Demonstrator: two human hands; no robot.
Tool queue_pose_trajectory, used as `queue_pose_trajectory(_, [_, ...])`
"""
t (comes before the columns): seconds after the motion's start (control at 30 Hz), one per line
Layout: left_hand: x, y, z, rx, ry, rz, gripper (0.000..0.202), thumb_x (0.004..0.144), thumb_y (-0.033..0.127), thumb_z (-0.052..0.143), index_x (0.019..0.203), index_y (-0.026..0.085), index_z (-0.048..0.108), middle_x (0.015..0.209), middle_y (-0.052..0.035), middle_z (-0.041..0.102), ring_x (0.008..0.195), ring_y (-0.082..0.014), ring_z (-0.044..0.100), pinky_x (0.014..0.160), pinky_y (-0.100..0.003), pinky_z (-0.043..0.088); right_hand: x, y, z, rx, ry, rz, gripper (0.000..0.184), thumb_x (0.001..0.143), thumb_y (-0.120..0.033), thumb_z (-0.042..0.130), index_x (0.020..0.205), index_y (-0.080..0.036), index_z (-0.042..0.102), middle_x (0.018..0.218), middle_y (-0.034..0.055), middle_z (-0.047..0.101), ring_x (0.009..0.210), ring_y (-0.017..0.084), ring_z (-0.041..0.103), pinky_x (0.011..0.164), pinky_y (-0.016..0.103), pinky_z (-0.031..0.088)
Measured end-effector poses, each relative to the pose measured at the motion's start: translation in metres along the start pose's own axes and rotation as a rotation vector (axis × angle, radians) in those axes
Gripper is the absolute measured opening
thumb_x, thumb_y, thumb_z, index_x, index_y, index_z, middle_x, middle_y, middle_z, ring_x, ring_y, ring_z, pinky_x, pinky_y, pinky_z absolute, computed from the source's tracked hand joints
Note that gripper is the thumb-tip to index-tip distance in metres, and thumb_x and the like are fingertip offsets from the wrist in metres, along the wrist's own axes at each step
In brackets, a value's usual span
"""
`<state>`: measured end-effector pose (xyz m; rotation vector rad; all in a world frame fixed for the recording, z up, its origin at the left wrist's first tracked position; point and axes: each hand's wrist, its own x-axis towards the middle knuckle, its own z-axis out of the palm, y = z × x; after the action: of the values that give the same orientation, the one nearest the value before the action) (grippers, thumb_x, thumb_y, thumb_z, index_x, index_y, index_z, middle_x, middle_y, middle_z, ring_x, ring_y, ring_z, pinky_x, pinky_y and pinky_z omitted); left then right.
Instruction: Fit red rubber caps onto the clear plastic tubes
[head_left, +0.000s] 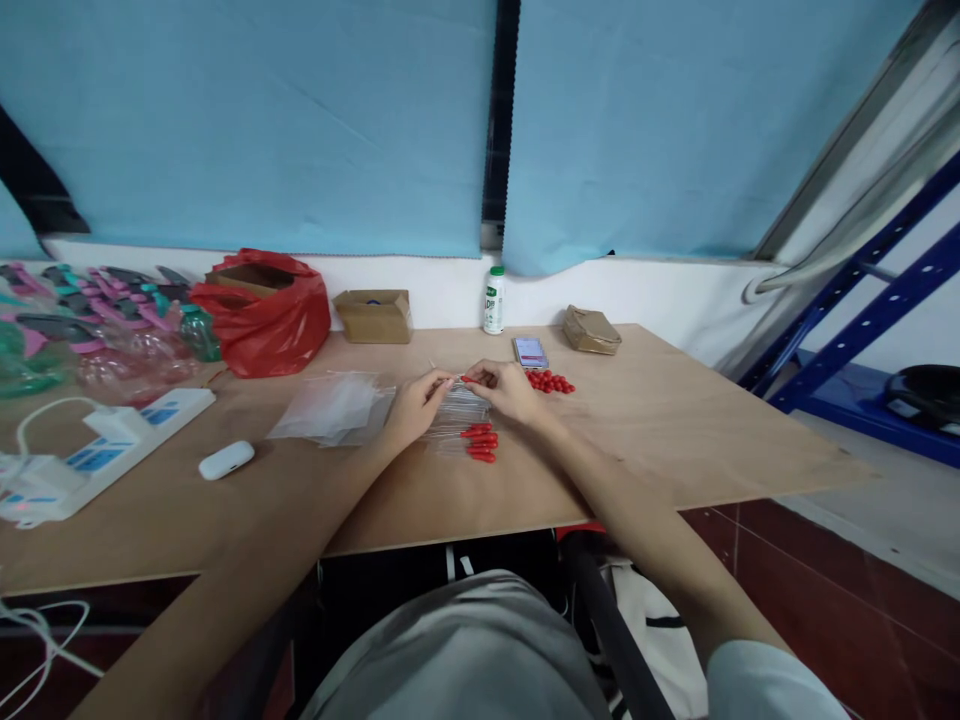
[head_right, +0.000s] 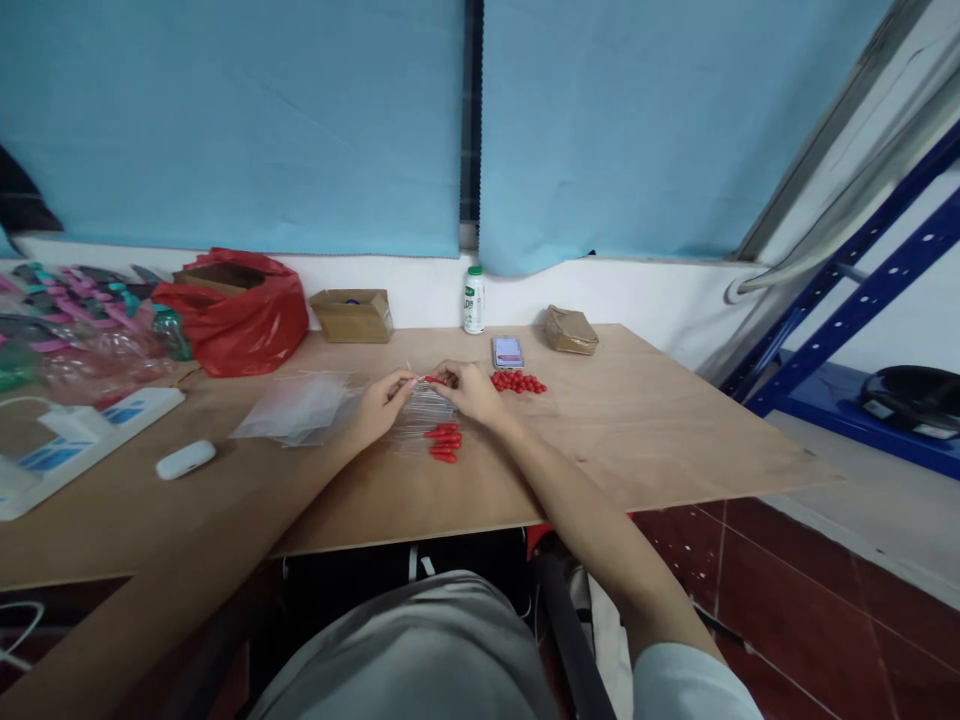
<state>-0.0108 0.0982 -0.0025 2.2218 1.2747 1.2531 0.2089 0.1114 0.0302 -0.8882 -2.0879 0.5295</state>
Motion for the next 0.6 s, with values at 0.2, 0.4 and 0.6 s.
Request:
queue_pose_trajectory(0.2, [0.0007,-0.0010,0.0003,-0.057,0.020,0.009,0.035,0.101,0.048,0.052,0.108,0.019,0.071,0.088,-0.0020,0.073,0.073,-0.0155,0.063,0.068,-0.024,0.045,-0.0016,0.0014,0.0027,-0.019,0.024,-0.021,0.018,0.091,-0.029,0.068,0.098,-0.013,0.073,0.086,0.0037,0.075,0.072,0.013,0.063,0.070,0.022,0.046])
queue_pose_trajectory(0.4, [0.0016,-0.0039,0.0008,-0.085,0.059,0.012,0.033,0.098,0.048,0.058,0.099,0.019,0.073,0.079,-0.0007,0.071,0.067,-0.0145,0.061,0.063,-0.024,0.042,-0.0022,0.0050,0.0071,0.036,0.074,-0.070,0.014,0.089,-0.027,0.070,0.094,-0.015,0.073,0.084,0.0030,0.075,0.069,0.013,0.062,0.068,0.023,0.046])
queue_pose_trajectory(0.6, [0.0028,-0.0061,0.0007,-0.091,0.074,0.006,0.032,0.095,0.047,0.061,0.094,0.018,0.075,0.067,0.0005,0.064,0.058,-0.0130,0.053,0.057,-0.025,0.036,-0.0032,0.0066,0.0082,0.017,0.086,-0.071,0.013,0.089,-0.027,0.070,0.093,-0.015,0.073,0.079,0.0021,0.072,0.065,0.013,0.059,0.065,0.024,0.044])
